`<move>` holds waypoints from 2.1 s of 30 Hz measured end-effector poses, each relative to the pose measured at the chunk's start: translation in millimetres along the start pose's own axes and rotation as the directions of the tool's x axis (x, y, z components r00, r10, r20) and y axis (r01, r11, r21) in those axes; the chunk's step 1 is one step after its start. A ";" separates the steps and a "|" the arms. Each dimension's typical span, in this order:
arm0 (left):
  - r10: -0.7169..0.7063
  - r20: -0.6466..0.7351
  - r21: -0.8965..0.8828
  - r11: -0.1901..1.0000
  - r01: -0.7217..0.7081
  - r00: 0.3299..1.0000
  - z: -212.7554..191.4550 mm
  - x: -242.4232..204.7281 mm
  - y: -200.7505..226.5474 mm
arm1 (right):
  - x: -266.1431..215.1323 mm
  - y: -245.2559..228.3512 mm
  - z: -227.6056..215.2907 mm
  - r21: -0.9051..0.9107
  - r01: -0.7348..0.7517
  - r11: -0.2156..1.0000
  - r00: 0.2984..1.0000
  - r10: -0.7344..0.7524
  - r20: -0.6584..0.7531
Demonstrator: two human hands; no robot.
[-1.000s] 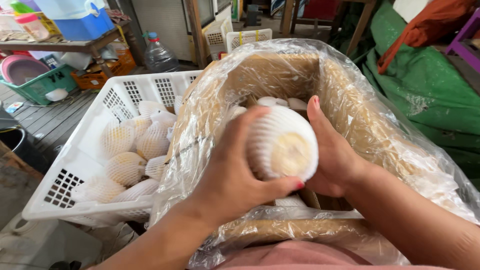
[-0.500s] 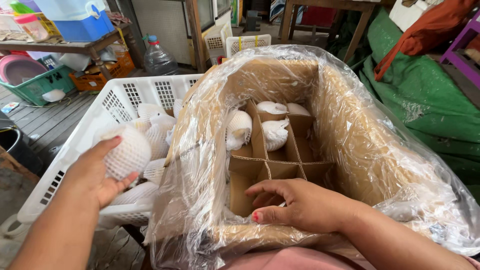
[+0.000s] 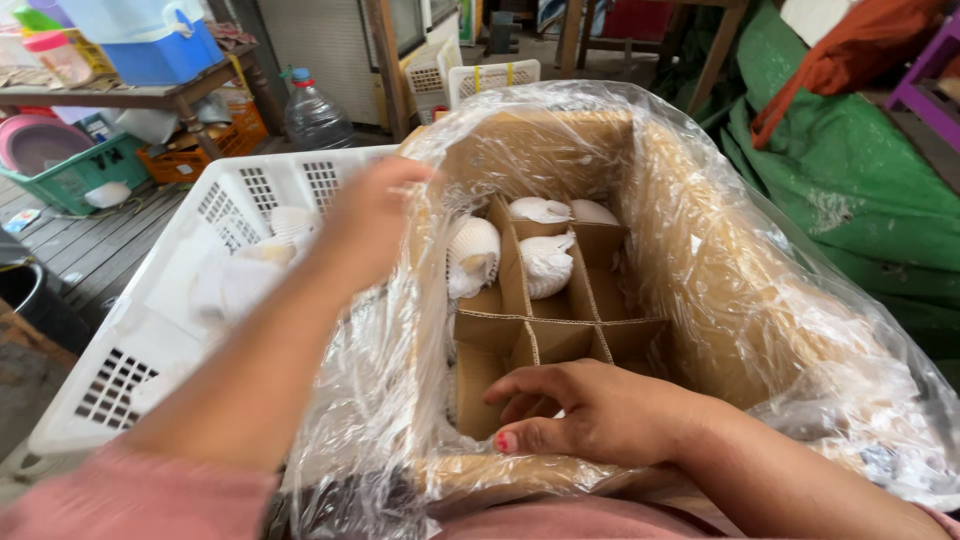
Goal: The person removes yellow pears from a white plastic basket, individually wraps each in a white foam net, and places them into a cardboard box lined with plastic. The process is repeated for multiple pears throughout the clip.
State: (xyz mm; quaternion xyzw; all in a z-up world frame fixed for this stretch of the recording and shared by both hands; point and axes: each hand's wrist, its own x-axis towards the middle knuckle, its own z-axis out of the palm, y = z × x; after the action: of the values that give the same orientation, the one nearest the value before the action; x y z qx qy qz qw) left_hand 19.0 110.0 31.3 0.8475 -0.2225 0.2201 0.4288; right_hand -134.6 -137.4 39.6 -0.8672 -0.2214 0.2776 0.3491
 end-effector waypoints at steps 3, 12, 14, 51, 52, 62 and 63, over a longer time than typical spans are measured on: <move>-0.353 0.444 -0.020 0.915 0.403 0.824 74.5 15.5 27.8 | -1.6 0.4 -1.6 -0.047 -0.008 0.999 1.000 0.007 -0.021; -0.222 0.639 0.516 0.834 -0.196 0.736 210.9 57.9 5.3 | -1.0 6.6 -9.0 -0.139 0.032 0.990 0.998 -0.038 -0.043; -0.254 0.616 0.534 0.831 -0.158 0.745 224.7 64.9 -4.6 | 1.8 12.3 -9.0 -0.125 0.029 0.992 0.999 -0.032 -0.019; -0.045 0.198 -0.116 0.991 0.069 0.979 79.0 -67.5 108.5 | 1.0 23.8 -21.0 0.899 0.349 0.265 0.894 0.195 -0.404; 0.008 0.162 -0.139 0.990 0.015 0.987 78.8 -71.6 108.0 | 2.2 25.0 -21.5 0.893 0.343 0.291 0.878 0.239 -0.415; 0.019 0.161 -0.273 0.962 0.026 0.987 83.3 -63.9 82.2 | 7.9 38.6 -24.3 0.910 0.350 0.221 0.807 0.421 -0.413; 0.041 0.150 -0.279 0.960 0.003 0.988 83.8 -63.1 81.0 | 7.9 38.9 -23.3 0.902 0.366 0.228 0.826 0.368 -0.428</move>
State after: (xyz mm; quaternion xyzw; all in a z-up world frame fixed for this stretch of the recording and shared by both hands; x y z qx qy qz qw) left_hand -62.2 9.5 1.8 0.7911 -0.2918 0.1244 0.5230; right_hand -106.4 -169.7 22.6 -0.4945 0.1153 0.0834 0.8574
